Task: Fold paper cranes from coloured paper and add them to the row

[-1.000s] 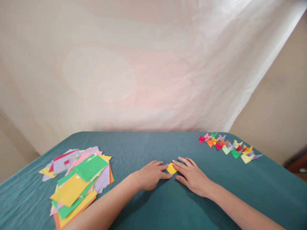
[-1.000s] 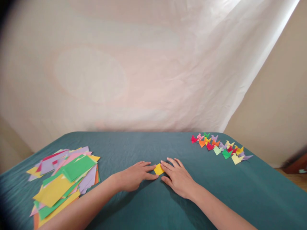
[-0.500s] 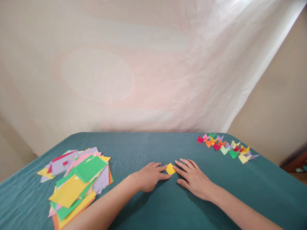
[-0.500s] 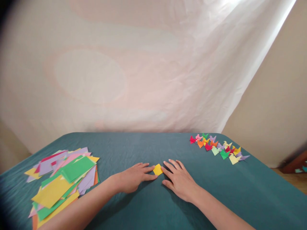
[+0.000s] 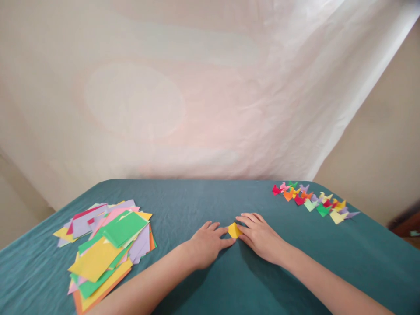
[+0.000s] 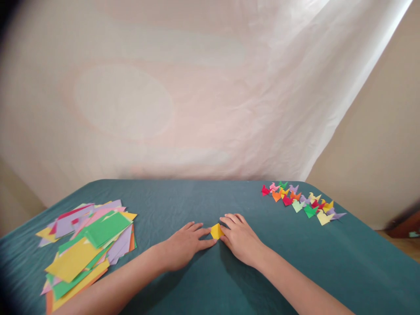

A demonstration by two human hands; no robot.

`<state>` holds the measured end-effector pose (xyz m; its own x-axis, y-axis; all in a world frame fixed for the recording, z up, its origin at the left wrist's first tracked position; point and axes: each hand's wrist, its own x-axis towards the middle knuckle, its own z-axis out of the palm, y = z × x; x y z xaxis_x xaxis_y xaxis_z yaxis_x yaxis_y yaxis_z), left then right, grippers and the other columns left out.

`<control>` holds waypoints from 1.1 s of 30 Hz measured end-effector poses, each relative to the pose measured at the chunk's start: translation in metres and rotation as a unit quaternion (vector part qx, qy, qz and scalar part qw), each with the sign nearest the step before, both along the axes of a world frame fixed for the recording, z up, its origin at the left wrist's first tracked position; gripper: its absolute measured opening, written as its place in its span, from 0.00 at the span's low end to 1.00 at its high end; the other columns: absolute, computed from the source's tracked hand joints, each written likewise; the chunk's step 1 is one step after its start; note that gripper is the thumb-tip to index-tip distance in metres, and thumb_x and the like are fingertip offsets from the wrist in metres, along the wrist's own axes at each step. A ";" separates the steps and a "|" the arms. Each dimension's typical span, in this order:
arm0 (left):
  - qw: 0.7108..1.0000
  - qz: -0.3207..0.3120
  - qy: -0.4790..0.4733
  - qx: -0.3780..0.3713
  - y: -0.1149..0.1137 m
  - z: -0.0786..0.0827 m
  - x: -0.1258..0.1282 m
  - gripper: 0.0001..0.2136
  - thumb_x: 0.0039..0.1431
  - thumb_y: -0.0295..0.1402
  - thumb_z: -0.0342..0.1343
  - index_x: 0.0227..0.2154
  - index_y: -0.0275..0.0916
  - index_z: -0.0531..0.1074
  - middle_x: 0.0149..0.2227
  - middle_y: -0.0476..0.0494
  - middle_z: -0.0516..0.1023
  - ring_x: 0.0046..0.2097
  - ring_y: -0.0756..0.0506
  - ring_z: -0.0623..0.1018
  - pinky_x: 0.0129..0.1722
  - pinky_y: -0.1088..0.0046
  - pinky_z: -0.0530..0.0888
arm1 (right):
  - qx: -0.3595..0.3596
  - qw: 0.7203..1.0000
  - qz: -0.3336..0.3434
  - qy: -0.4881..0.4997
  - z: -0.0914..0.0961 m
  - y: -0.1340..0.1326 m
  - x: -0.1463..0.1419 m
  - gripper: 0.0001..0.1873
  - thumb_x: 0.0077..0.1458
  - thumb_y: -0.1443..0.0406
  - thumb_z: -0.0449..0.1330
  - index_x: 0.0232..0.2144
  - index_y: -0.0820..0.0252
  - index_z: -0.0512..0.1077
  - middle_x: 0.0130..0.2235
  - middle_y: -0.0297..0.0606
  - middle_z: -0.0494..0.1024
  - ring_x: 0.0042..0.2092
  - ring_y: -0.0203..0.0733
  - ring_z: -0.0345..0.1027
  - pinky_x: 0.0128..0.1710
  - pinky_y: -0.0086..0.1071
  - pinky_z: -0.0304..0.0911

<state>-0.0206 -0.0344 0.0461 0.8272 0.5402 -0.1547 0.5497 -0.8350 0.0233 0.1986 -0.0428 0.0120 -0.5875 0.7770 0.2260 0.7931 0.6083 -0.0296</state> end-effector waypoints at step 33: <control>0.994 0.056 -0.014 0.097 -0.013 -0.038 0.026 0.20 0.59 0.28 0.43 0.54 0.34 0.59 0.54 0.29 0.64 0.54 0.36 0.66 0.50 0.58 0.63 | -0.047 0.999 0.023 0.013 -0.010 0.002 0.020 0.19 0.59 0.57 0.50 0.50 0.56 0.67 0.52 0.44 0.68 0.53 0.49 0.59 0.50 0.45 0.58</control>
